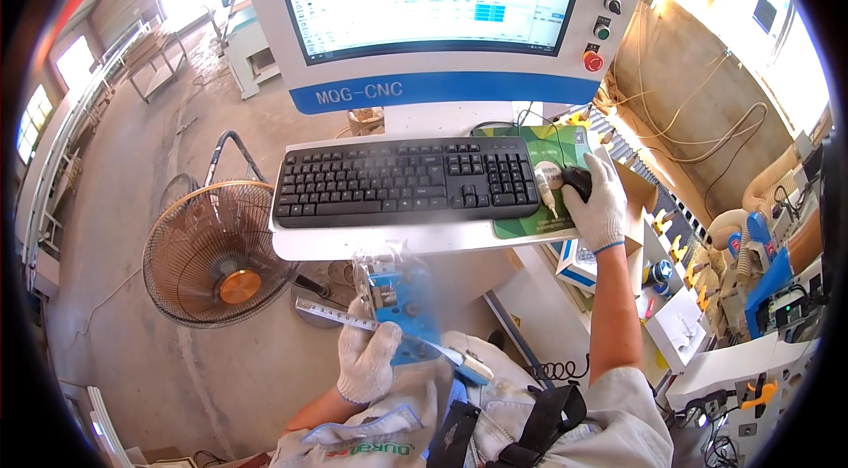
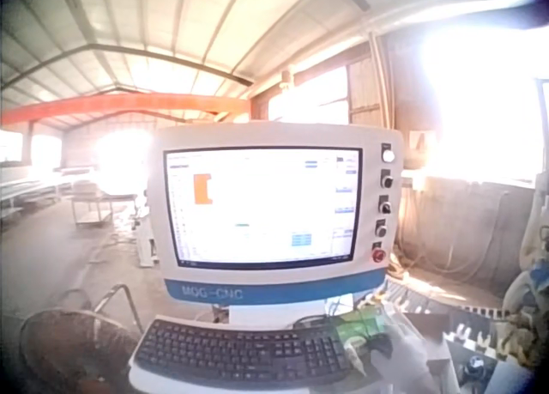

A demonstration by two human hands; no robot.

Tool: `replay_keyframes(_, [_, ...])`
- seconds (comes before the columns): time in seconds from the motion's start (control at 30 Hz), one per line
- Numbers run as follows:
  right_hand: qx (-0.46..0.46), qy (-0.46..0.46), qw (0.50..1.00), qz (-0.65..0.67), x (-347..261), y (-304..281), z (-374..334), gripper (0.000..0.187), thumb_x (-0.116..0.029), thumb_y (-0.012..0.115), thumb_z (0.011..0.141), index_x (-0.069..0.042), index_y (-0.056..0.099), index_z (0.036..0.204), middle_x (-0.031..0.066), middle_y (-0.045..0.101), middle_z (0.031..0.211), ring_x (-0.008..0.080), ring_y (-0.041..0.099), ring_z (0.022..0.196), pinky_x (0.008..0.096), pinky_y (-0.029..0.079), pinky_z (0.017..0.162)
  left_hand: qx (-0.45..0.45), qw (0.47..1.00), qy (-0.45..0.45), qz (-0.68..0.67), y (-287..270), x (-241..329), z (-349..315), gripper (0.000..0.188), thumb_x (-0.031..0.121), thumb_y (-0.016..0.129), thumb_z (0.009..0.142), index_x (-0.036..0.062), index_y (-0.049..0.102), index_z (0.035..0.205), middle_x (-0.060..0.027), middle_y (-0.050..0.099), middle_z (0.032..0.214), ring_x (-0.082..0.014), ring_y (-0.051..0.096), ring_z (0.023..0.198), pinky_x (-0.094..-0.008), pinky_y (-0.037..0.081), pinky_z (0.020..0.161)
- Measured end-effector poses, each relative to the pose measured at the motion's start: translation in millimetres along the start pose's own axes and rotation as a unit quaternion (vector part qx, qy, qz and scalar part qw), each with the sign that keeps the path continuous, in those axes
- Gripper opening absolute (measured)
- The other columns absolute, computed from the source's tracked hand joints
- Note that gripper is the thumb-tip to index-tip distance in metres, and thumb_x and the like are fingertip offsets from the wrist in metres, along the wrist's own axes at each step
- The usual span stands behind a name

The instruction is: The person removes a lock mechanism from a cardboard box and measures its dimensions using a tape measure.

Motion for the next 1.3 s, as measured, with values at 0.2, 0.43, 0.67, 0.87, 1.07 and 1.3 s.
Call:
replay_keyframes(0.2, [0.108,-0.177,0.956,0.206,-90,-65,-74,0.041,-0.007,0.077,0.085,-0.002,0.07,0.125,0.0202,0.072,0.126,0.0335,0.071,0.115,0.0437,0.056,0.101,-0.01,0.999,-0.003,0.046,-3,9,-1,0.042,0.003,0.054,0.102,0.0001,0.055,0.144,-0.0041,0.068,0.113,-0.0065,0.058,0.09,-0.0232,0.05,0.08])
replay_keyframes(0.43, [-0.495,0.021,0.78,0.383,-188,-20,-181,0.059,-0.036,0.082,0.092,0.002,0.066,0.134,0.0214,0.072,0.128,0.0368,0.074,0.111,0.044,0.06,0.095,0.004,0.994,0.003,0.109,2,12,5,0.045,0.007,0.056,0.103,-0.0015,0.056,0.147,-0.0048,0.067,0.125,-0.0098,0.059,0.106,-0.0287,0.051,0.094])
replay_keyframes(0.67, [-0.452,0.193,0.723,0.485,-147,-20,-161,0.019,-0.009,0.066,0.098,0.006,0.075,0.107,0.0085,0.075,0.093,0.0153,0.073,0.084,0.0304,0.058,0.076,-0.106,0.978,-0.155,-0.089,-10,-17,22,0.076,0.049,0.069,0.102,-0.002,0.046,0.153,-0.0178,0.069,0.134,-0.0248,0.075,0.109,-0.0389,0.066,0.087])
replay_keyframes(0.87, [-0.467,-0.075,0.812,0.342,-129,-79,-90,0.013,0.001,0.069,0.091,0.003,0.077,0.1,0.0089,0.071,0.084,0.0168,0.071,0.072,0.0306,0.056,0.066,-0.181,0.962,-0.188,-0.086,-10,0,32,0.088,0.064,0.055,0.104,-0.0048,0.043,0.158,-0.0231,0.061,0.149,-0.0318,0.068,0.127,-0.0452,0.058,0.106])
replay_keyframes(1.07, [-0.49,-0.284,0.769,0.297,-193,-70,-56,0.012,-0.007,0.068,0.086,0.001,0.075,0.093,0.0149,0.07,0.081,0.0305,0.068,0.071,0.0386,0.054,0.067,-0.279,0.91,-0.27,-0.144,9,-17,26,0.083,0.06,0.045,0.11,-0.007,0.041,0.159,-0.0215,0.053,0.159,-0.0295,0.055,0.143,-0.0434,0.044,0.121])
replay_keyframes(1.3, [-0.533,-0.259,0.774,0.223,-189,-45,-59,0.023,-0.016,0.067,0.091,0.003,0.076,0.1,0.0175,0.075,0.092,0.0308,0.073,0.079,0.0379,0.058,0.076,-0.277,0.919,-0.242,-0.143,12,-26,18,0.069,0.052,0.055,0.111,-0.0059,0.057,0.149,-0.0184,0.067,0.141,-0.0226,0.068,0.124,-0.0362,0.056,0.106])
Point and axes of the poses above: each hand's wrist, its own z-axis towards the middle knuckle, its own y-axis out of the palm, x = y × z, the point moved 7 cm from there along z, towards the middle knuckle
